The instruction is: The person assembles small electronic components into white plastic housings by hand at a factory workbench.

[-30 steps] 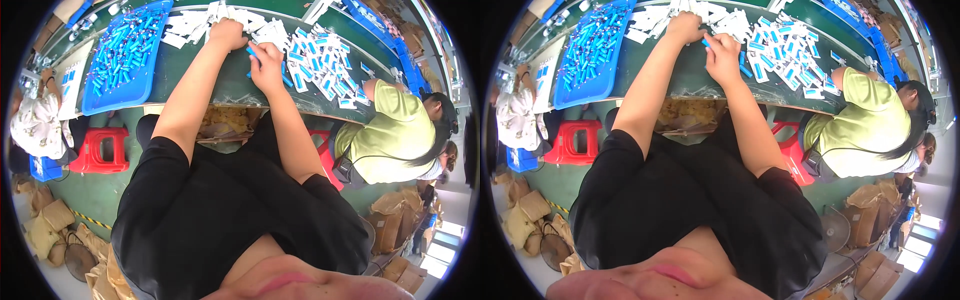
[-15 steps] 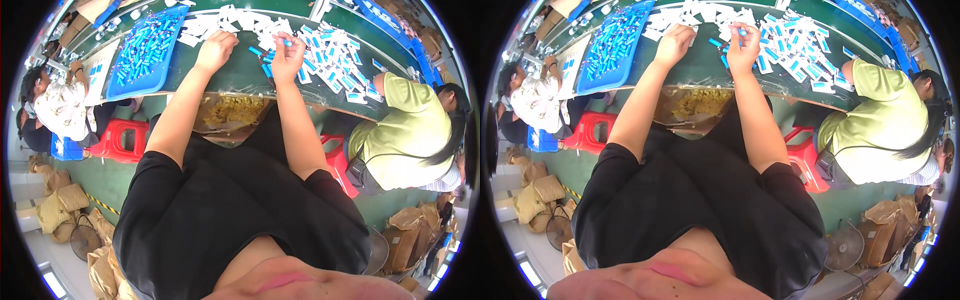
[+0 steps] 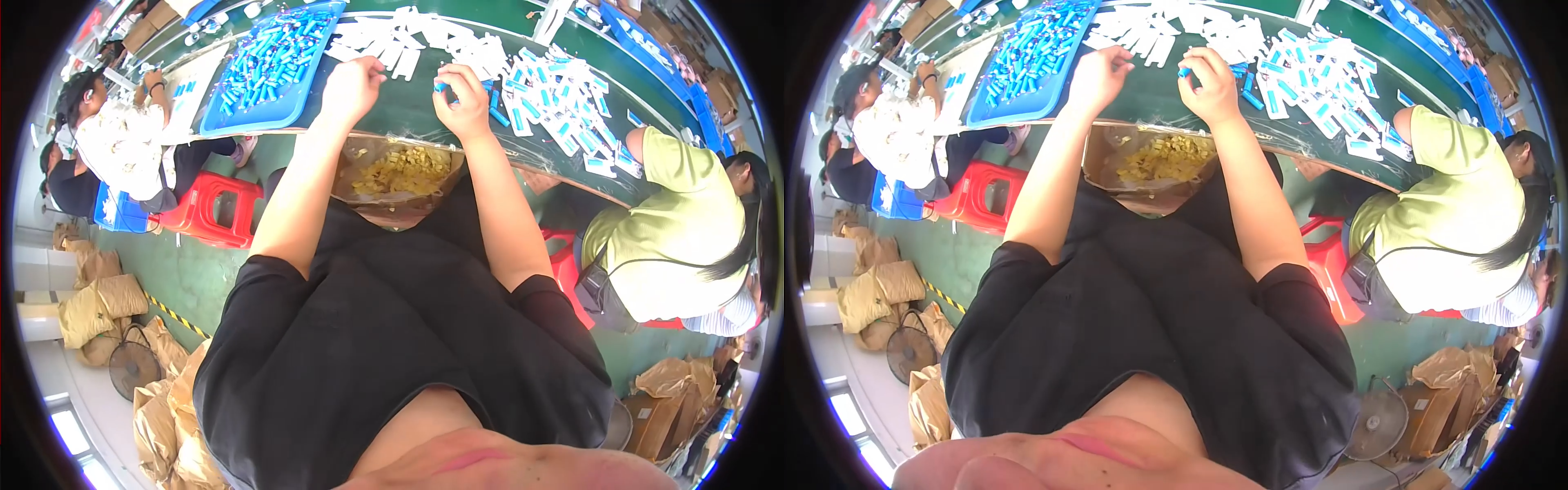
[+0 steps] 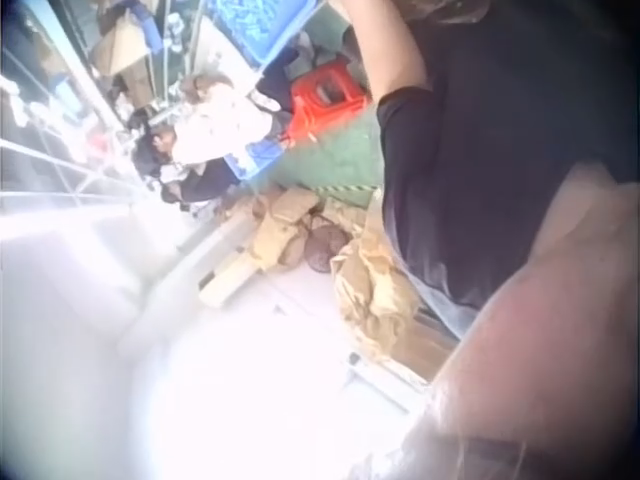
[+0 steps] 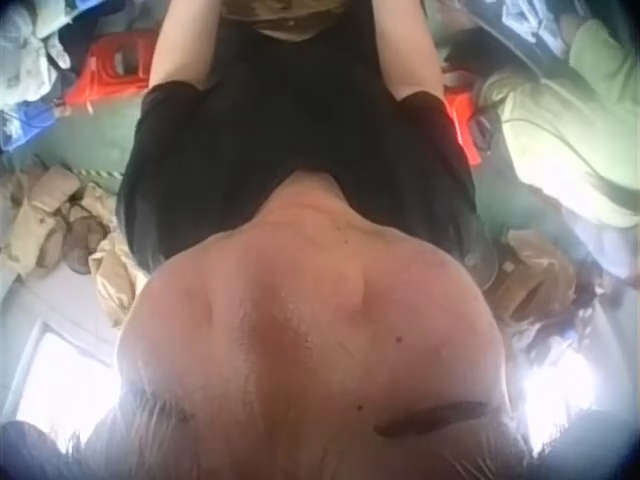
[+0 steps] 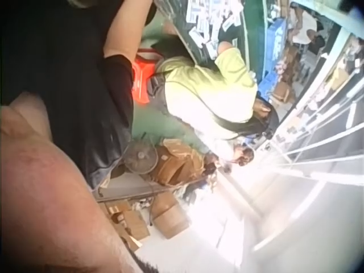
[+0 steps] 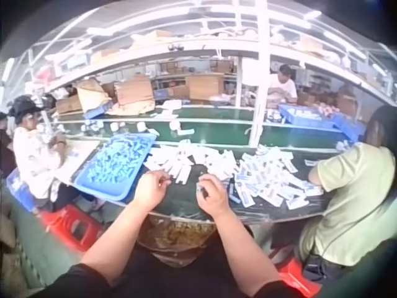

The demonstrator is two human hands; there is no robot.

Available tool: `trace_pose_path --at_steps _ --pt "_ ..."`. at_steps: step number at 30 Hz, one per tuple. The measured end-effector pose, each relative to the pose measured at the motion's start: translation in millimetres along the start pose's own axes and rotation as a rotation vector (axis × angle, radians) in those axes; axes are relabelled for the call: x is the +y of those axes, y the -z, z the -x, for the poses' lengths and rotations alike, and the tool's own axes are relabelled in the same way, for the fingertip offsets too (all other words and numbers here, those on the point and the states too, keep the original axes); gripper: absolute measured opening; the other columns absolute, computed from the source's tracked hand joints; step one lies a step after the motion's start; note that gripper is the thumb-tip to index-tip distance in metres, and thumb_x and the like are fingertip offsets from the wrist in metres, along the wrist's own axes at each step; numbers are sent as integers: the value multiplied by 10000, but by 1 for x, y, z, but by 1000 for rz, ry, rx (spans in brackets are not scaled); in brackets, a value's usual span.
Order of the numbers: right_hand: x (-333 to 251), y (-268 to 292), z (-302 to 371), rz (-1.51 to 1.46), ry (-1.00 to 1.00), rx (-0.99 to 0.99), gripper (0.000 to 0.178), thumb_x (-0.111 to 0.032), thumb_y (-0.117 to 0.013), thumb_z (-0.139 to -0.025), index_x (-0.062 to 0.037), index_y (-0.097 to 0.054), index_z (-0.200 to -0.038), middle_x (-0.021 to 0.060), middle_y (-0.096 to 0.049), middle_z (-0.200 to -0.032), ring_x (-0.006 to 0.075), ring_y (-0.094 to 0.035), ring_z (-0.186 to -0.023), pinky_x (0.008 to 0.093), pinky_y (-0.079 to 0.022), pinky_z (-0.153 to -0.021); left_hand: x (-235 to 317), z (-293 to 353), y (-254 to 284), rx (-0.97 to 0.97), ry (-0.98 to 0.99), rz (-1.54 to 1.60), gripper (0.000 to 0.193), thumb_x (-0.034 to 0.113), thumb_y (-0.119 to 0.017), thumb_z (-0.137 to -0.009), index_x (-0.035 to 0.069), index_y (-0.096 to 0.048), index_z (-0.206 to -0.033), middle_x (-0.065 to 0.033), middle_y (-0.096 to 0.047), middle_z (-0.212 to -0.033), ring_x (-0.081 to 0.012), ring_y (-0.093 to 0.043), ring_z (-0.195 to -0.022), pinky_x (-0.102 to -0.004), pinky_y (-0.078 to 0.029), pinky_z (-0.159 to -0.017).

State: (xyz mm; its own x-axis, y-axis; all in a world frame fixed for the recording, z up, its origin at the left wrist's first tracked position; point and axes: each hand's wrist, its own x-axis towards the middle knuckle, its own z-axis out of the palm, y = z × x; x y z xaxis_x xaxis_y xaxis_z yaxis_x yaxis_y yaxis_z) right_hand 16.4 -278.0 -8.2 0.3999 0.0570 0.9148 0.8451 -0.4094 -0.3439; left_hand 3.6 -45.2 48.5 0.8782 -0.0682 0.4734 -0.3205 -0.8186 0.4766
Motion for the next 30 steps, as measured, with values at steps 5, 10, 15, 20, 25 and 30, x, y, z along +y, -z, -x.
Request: trace_pose_path --at_steps 5,10,15,20,25,30 --pt "-2 -4 1 -16 -78 5 244 65 -731 -754 -61 -710 -962 95 -702 -1069 308 -742 -979 368 -607 -854 -21 -6 -24 -136 44 -22 158 147 -781 -922 39 -768 -1036 -174 -787 -941 -372 -769 -932 -467 -604 -847" --pt "15 0 8 -46 -174 2 259 60 -718 -768 -63 -732 -996 105 -702 -1093 303 -744 -1009 367 -600 -882 -27 8 -9 274 -92 -99 187 231 -638 -1031 71 -735 -1039 -194 -766 -977 -423 -743 -903 -508 -590 -789" --pt "6 -6 -2 -41 -74 -13 257 54 -738 -796 -63 -742 -1025 87 -714 -1137 287 -747 -1027 357 -605 -885 -95 44 0 -11 -246 -229 328 248 -730 -928 115 -772 -1225 -133 -732 -1122 -353 -688 -1141 -478 -569 -990" --pt "-16 -14 -12 -94 -55 -162 234 19 -763 -847 -90 -759 -1054 67 -740 -1139 251 -755 -1041 349 -604 -908 -48 68 16 -155 -52 -314 273 318 -770 -946 84 -794 -1084 -164 -724 -1027 -390 -718 -1043 -494 -577 -914" --pt "-22 -39 15 -142 -212 -391 190 -6 -763 -864 -78 -760 -1040 93 -748 -1155 327 -736 -1066 382 -598 -920 -28 69 18 -222 74 -224 251 310 -756 -957 67 -808 -987 -166 -721 -994 -380 -736 -962 -481 -594 -857" --pt "-22 -32 23 -131 -227 -478 162 -40 -808 -826 -47 -742 -974 116 -744 -1171 322 -738 -1088 378 -589 -967 -41 71 16 -21 -253 -196 135 156 -734 -907 45 -794 -952 -139 -759 -1034 -361 -731 -1013 -452 -591 -910"
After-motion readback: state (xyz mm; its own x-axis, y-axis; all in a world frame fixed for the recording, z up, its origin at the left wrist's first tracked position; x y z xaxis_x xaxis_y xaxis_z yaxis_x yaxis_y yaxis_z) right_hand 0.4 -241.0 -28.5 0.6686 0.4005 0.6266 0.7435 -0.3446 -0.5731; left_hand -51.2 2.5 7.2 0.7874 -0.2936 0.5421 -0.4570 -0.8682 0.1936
